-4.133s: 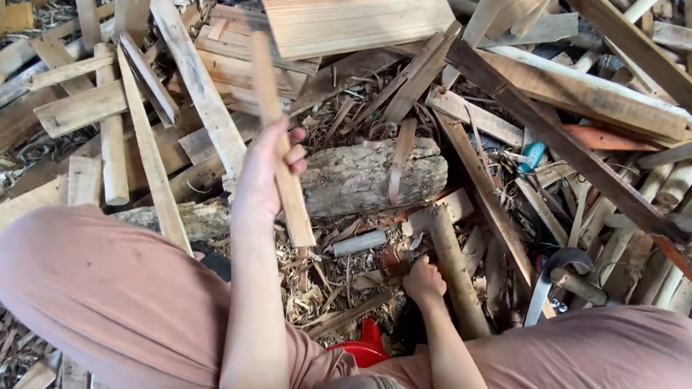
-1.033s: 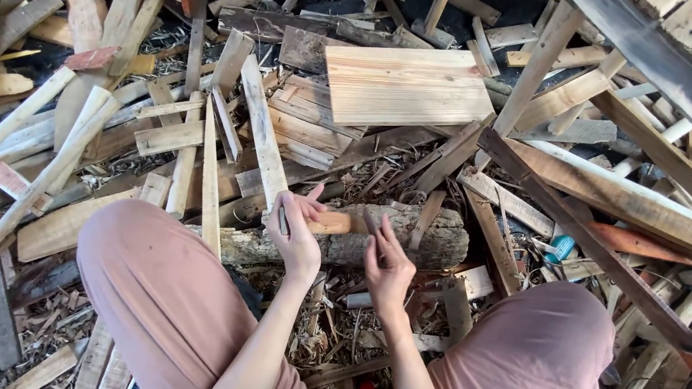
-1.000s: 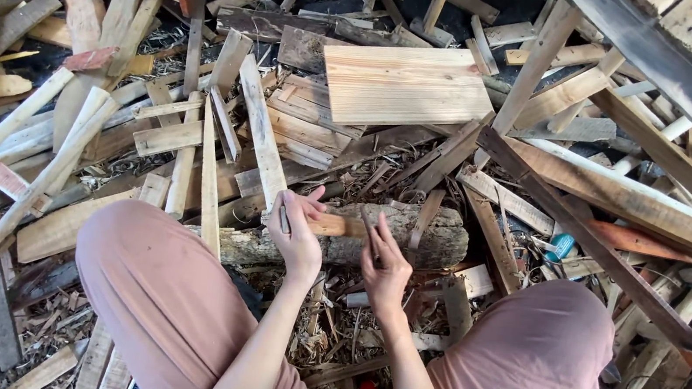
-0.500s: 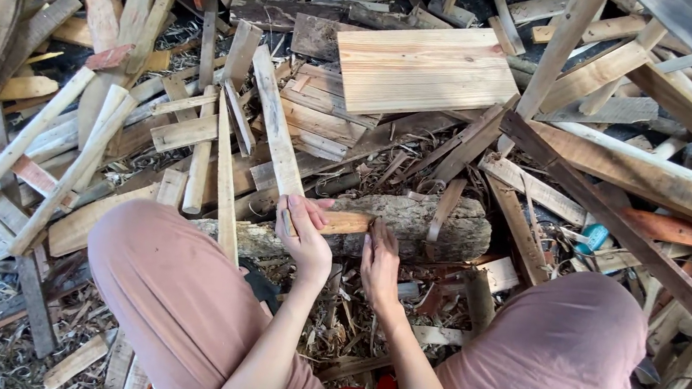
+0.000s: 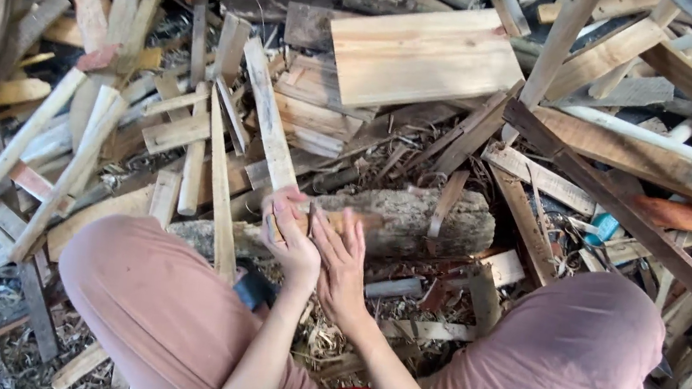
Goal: Shaving and shaping a small piece of wood using a billhook
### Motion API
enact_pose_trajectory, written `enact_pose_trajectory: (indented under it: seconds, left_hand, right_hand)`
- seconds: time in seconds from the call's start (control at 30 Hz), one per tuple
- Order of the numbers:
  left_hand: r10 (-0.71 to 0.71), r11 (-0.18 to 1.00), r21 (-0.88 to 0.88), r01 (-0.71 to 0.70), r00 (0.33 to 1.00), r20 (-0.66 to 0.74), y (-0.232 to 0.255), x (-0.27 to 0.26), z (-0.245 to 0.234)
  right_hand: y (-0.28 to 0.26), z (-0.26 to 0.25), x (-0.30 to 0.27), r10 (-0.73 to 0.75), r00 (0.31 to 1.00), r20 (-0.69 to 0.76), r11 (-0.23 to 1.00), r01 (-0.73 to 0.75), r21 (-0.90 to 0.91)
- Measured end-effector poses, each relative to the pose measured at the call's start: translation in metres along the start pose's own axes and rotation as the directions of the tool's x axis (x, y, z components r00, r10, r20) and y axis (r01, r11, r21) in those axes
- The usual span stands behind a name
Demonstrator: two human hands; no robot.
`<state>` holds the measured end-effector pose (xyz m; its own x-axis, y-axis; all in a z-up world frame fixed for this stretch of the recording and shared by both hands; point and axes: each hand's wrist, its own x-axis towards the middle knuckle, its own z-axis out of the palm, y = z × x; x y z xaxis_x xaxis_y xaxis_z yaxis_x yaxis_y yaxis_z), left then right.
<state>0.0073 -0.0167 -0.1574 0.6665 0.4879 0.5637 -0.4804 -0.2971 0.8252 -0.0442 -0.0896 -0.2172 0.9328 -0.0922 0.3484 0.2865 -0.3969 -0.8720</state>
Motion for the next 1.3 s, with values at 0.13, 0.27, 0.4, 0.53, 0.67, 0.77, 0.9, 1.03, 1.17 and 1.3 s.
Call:
enact_pose_trajectory:
  seconds: [0.13, 0.27, 0.4, 0.53, 0.67, 0.77, 0.9, 1.03, 1.17, 1.3]
  left_hand:
    - [0.038, 0.996, 0.078, -0.04, 0.999, 0.023, -0.008, -0.001, -0.006]
    - [0.003, 0.999, 0.051, -0.007, 0.997, 0.074, 0.009, 0.013, 0.004]
    - [-0.042, 0.989, 0.144, 0.034, 0.998, 0.05, 0.016, 0.007, -0.004]
    - [-0.063, 0.982, 0.183, 0.054, 0.997, 0.045, 0.01, 0.013, -0.007]
    - [-0.049, 0.983, 0.181, 0.04, 0.998, 0.045, 0.013, 0.013, 0.006]
    - [-0.06, 0.987, 0.153, 0.047, 0.995, 0.081, 0.01, 0.012, 0.005]
    - [-0.031, 0.96, 0.279, 0.006, 0.996, 0.082, 0.004, 0.014, -0.001]
    - [-0.044, 0.931, 0.366, 0.018, 0.997, 0.064, -0.039, 0.01, -0.001]
    - [0.013, 0.955, 0.295, -0.032, 0.998, 0.066, 0.01, 0.022, -0.003]
    - [0.054, 0.898, 0.424, -0.117, 0.986, 0.158, 0.022, 0.021, 0.004]
  right_hand:
    - [0.063, -0.009, -0.011, 0.175, 0.977, -0.121, 0.946, -0.2, -0.253]
    - [0.035, 0.003, 0.005, 0.229, 0.97, -0.083, 0.942, -0.242, -0.234]
    - [0.052, 0.004, -0.012, 0.003, 0.999, 0.041, 0.995, 0.001, -0.097]
    - [0.084, 0.005, -0.02, 0.152, 0.988, -0.039, 0.898, -0.155, -0.412]
    - [-0.002, 0.0, -0.001, -0.021, 0.997, 0.068, 0.988, 0.031, -0.15]
    - [0.041, 0.001, -0.015, -0.012, 0.997, 0.07, 0.991, 0.021, -0.129]
    - [0.032, -0.006, -0.01, 0.138, 0.99, -0.006, 0.934, -0.132, -0.332]
    - [0.013, 0.011, -0.008, -0.106, 0.989, 0.105, 0.955, 0.13, -0.265]
    - [0.061, -0.009, -0.009, 0.178, 0.983, -0.043, 0.896, -0.181, -0.405]
    - [-0.012, -0.014, 0.004, 0.048, 0.997, 0.059, 0.962, -0.03, -0.272]
